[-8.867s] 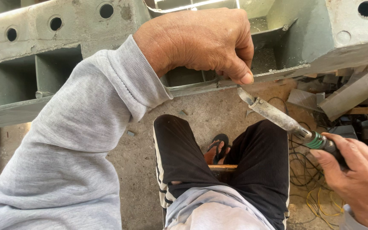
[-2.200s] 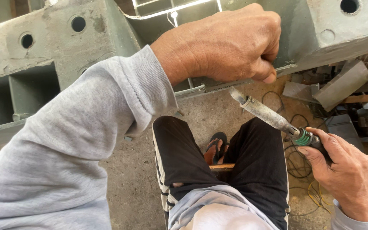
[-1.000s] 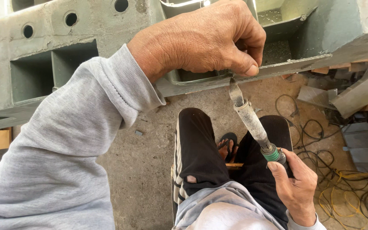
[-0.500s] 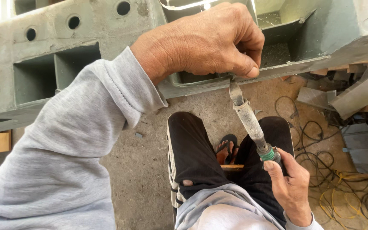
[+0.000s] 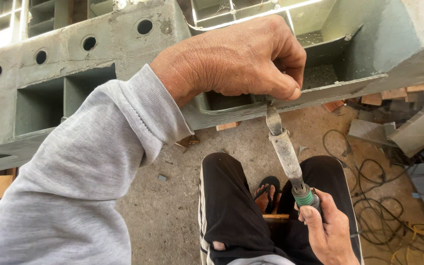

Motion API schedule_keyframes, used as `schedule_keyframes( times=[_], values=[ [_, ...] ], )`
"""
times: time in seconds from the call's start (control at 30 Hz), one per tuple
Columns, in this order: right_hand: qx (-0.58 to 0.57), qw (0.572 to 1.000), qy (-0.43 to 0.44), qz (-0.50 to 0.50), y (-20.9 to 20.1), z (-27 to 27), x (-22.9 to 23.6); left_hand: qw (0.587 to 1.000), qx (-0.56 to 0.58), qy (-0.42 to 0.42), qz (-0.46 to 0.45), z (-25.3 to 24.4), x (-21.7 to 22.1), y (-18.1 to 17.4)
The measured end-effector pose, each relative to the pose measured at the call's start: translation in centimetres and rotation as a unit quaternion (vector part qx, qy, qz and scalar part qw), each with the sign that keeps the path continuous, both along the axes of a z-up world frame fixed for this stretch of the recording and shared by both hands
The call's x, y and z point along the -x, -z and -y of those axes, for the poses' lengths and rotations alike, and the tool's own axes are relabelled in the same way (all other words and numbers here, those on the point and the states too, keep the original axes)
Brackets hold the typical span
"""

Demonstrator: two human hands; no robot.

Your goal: The person uses a soldering iron to apply heat along the seam of a large gray metal structure. They hold the tool steadily against the joint while occasionally wiping the area with a green cloth. The person remains seated and works on a single seam for the duration of the clip.

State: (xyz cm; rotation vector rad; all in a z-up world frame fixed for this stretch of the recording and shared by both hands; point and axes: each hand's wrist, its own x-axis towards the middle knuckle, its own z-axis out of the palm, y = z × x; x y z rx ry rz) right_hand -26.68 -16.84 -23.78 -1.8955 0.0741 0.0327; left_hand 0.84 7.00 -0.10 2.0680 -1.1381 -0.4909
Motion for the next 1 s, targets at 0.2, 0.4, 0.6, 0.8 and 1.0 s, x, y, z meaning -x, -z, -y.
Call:
schedule_keyframes(
  times=[0.2, 0.4, 0.6, 0.8, 1.0],
  values=[
    [-0.034, 0.999, -0.008, -0.008, 0.3, -0.2, 0.2, 0.999, -0.022, -0.026, 0.007, 0.1, 0.2, 0.0],
    [-0.028, 1.0, -0.003, -0.008, 0.1, -0.3, 0.3, 0.999, -0.016, -0.022, 0.019, 0.1, 0.3, 0.1],
    [-0.036, 0.999, -0.01, -0.022, -0.3, -0.4, 0.3, 0.999, -0.018, -0.024, 0.028, -0.2, 0.3, 0.2],
    [-0.048, 0.999, -0.016, -0.011, -0.7, -0.5, 0.4, 0.999, -0.014, -0.03, 0.028, -0.2, 0.4, 0.2],
    [-0.048, 0.998, -0.017, -0.026, -0.6, -0.3, 0.6, 0.999, -0.019, -0.032, 0.028, -0.2, 0.4, 0.2]
  ],
)
